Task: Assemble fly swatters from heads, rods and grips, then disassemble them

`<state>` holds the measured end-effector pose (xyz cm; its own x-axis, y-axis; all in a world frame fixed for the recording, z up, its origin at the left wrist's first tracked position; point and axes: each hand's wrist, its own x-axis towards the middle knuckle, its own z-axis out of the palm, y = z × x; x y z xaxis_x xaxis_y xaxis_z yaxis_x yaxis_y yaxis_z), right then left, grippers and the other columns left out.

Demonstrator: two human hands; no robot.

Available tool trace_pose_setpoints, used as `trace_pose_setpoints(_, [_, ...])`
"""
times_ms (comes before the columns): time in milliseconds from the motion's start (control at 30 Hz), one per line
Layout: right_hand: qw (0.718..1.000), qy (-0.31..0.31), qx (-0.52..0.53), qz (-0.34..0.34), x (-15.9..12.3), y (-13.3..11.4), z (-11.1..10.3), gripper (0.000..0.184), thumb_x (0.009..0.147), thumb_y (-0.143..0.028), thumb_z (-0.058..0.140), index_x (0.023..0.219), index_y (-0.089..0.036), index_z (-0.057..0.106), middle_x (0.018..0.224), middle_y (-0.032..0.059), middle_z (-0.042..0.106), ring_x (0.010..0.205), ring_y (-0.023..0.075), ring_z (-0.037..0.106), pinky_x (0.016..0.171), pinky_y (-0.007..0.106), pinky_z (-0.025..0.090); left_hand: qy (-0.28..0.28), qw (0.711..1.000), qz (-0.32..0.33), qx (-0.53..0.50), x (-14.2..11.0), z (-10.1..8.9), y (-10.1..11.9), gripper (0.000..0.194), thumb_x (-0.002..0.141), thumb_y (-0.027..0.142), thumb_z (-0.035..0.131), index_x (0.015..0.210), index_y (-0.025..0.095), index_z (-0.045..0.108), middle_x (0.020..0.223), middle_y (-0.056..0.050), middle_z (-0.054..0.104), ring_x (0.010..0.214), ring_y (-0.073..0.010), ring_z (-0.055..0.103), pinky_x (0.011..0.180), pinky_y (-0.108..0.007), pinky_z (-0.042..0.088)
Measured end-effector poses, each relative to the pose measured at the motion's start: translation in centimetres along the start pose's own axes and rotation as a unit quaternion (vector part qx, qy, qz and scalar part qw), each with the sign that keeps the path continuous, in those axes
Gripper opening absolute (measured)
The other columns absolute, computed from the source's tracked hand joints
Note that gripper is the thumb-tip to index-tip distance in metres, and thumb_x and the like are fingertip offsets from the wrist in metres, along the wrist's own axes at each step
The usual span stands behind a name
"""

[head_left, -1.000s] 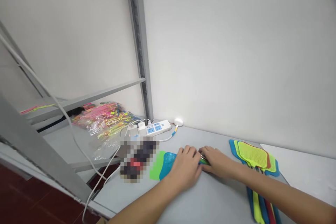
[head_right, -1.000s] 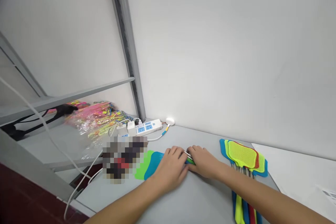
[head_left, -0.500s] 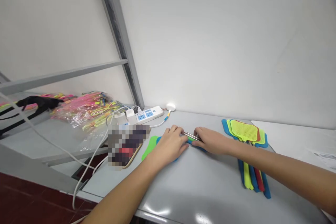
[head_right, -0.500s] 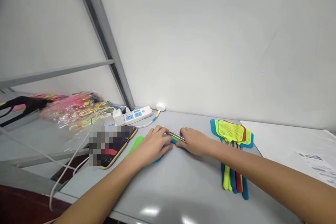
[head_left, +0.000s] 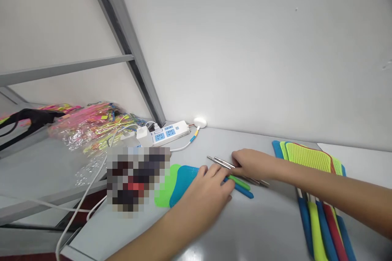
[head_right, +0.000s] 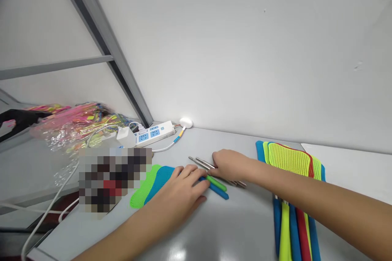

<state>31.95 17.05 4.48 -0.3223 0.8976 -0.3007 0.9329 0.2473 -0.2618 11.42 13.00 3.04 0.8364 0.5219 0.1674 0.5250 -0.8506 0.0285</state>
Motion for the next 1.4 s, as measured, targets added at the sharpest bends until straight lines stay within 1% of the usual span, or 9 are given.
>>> trace_pose_setpoints(167, [1.0, -0.019, 0.001, 0.022, -0.6, -1.0, -0.7, 0.023, 0.081, -0.038, 0.057, 0.08, -0.016, 0.066, 0.074, 0.0101, 0.069, 0.063, 0.0224, 0.061, 0.054, 0.03, 0.037, 0.013, 0.998, 0.032, -0.055, -0.1, 0.6, -0.1, 0.021, 0.099, 0.022, 0.04, 0.106, 0.023, 0.06, 0.102, -0.005, 0.06, 0.098, -0.0232, 0.054, 0.083, -0.037, 0.036])
trace_pose_setpoints(300, [1.0, -0.015, 0.013, 0.024, -1.7, -1.5, -0.4, 0.023, 0.082, -0.036, 0.058, 0.075, -0.016, 0.066, 0.07, 0.0078, 0.067, 0.063, 0.02, 0.06, 0.057, 0.028, 0.038, -0.001, 0.997, 0.028, -0.077, -0.2, 0.3, -0.2, 0.019, 0.099, 0.021, 0.043, 0.106, 0.024, 0.06, 0.099, -0.004, 0.061, 0.098, -0.023, 0.054, 0.08, -0.035, 0.036])
trace_pose_setpoints(500, [0.997, 0.042, 0.062, 0.022, -3.0, -1.1, -0.6, 0.024, 0.083, -0.042, 0.061, 0.079, -0.019, 0.062, 0.072, 0.0036, 0.065, 0.063, 0.0167, 0.056, 0.056, 0.026, 0.037, -0.002, 0.995, 0.034, -0.091, -0.3, -0.9, -0.8, 0.014, 0.096, 0.023, 0.05, 0.105, 0.024, 0.061, 0.096, -0.003, 0.063, 0.093, -0.0219, 0.057, 0.082, -0.037, 0.038])
trace_pose_setpoints(633, [0.985, 0.128, 0.114, 0.034, -6.1, -1.3, -2.5, 0.029, 0.091, -0.048, 0.049, 0.083, -0.021, 0.058, 0.076, 0.001, 0.062, 0.064, 0.015, 0.052, 0.057, 0.027, 0.037, 0.074, 0.982, 0.056, -0.166, -0.4, -1.9, -0.7, 0.024, 0.096, 0.025, 0.051, 0.12, 0.025, 0.055, 0.107, -0.004, 0.064, 0.097, -0.0198, 0.058, 0.086, -0.035, 0.042])
trace_pose_setpoints(800, [0.896, 0.308, 0.32, 0.004, -12.4, -2.9, -3.0, 0.029, 0.095, -0.049, 0.047, 0.091, -0.023, 0.06, 0.069, -0.0023, 0.054, 0.061, 0.0138, 0.051, 0.058, 0.028, 0.042, 0.173, 0.935, 0.065, -0.304, -0.4, -1.8, 0.4, 0.025, 0.095, 0.028, 0.056, 0.12, 0.023, 0.054, 0.101, -0.003, 0.064, 0.091, -0.0153, 0.06, 0.083, -0.028, 0.047])
trace_pose_setpoints(933, [0.823, 0.402, 0.402, -0.016, -15.3, -3.9, -1.0, 0.024, 0.095, -0.047, 0.05, 0.09, -0.025, 0.06, 0.063, -0.0027, 0.051, 0.057, 0.0139, 0.05, 0.055, 0.029, 0.041, 0.106, 0.932, 0.069, -0.339, -0.2, -1.0, 1.4, 0.018, 0.094, 0.03, 0.057, 0.11, 0.023, 0.058, 0.098, -0.003, 0.064, 0.091, -0.0157, 0.059, 0.082, -0.029, 0.048])
trace_pose_setpoints(1033, [0.807, 0.425, 0.409, -0.032, -15.5, -3.8, 0.4, 0.023, 0.097, -0.044, 0.049, 0.089, -0.025, 0.059, 0.062, -0.0029, 0.049, 0.057, 0.0138, 0.048, 0.056, 0.029, 0.039, 0.068, 0.935, 0.046, -0.345, 0.1, -0.7, 1.8, 0.015, 0.094, 0.032, 0.056, 0.105, 0.022, 0.059, 0.093, -0.002, 0.062, 0.087, -0.0159, 0.059, 0.08, -0.029, 0.048])
trace_pose_setpoints(1167, [0.805, 0.396, 0.44, -0.045, -14.4, -2.8, 2.1, 0.024, 0.098, -0.043, 0.046, 0.088, -0.024, 0.056, 0.061, -0.0044, 0.047, 0.056, 0.0125, 0.046, 0.056, 0.029, 0.037, 0.053, 0.945, 0.062, -0.317, 0.2, -0.6, 1.8, 0.014, 0.095, 0.032, 0.054, 0.099, 0.02, 0.06, 0.092, -0.003, 0.062, 0.086, -0.0167, 0.058, 0.077, -0.029, 0.046])
trace_pose_setpoints(1400, [0.761, 0.418, 0.49, -0.074, -13.9, -1.9, 2.8, 0.02, 0.098, -0.041, 0.047, 0.09, -0.024, 0.053, 0.06, -0.0059, 0.048, 0.054, 0.0114, 0.047, 0.057, 0.028, 0.04, 0.112, 0.942, 0.082, -0.306, 0.4, -0.4, 2.2, 0.016, 0.098, 0.031, 0.047, 0.099, 0.018, 0.057, 0.088, -0.005, 0.061, 0.08, -0.0161, 0.056, 0.072, -0.028, 0.043])
